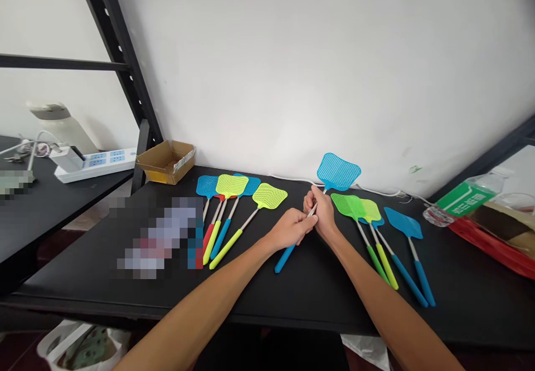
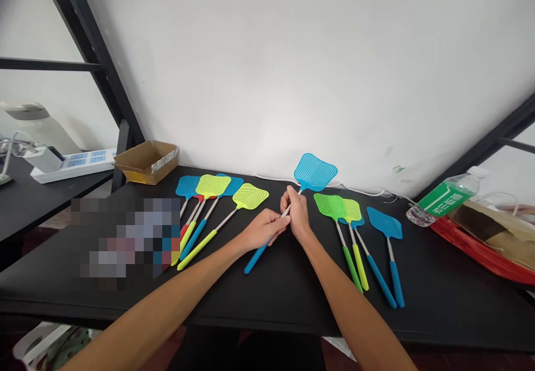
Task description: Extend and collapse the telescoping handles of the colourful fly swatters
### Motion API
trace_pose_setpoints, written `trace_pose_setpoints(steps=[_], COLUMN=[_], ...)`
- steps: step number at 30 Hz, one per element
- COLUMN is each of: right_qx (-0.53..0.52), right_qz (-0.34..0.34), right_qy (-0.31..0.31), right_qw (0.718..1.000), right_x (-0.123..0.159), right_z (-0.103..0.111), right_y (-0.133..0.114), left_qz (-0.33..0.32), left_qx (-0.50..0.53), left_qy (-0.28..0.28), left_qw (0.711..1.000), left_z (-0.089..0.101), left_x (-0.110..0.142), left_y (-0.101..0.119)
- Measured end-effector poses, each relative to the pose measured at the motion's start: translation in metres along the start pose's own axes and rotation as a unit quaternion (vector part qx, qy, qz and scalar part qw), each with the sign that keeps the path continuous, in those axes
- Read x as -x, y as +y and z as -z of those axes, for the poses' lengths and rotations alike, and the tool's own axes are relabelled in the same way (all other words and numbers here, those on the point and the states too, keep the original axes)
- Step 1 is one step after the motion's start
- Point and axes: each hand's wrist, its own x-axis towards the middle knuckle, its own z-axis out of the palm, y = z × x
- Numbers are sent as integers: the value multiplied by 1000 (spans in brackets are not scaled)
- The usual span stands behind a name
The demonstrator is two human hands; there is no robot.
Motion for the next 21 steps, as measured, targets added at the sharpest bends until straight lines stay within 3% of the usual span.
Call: trace_pose_setpoints(steps=[7, 21], right_qx=[24, 41], right_qz=[-5, 3], right_qy=[-42, -26], right_qw=[999, 999], right_x=[-1, -3], right_z=[2, 5], right_y=[4, 0], left_qz=[-20, -15], left_qx=[21, 21], left_qy=[8, 15], left_qw=[1000, 1000], left_z=[1, 0], left_x=[-2, -5], left_y=[-4, -4])
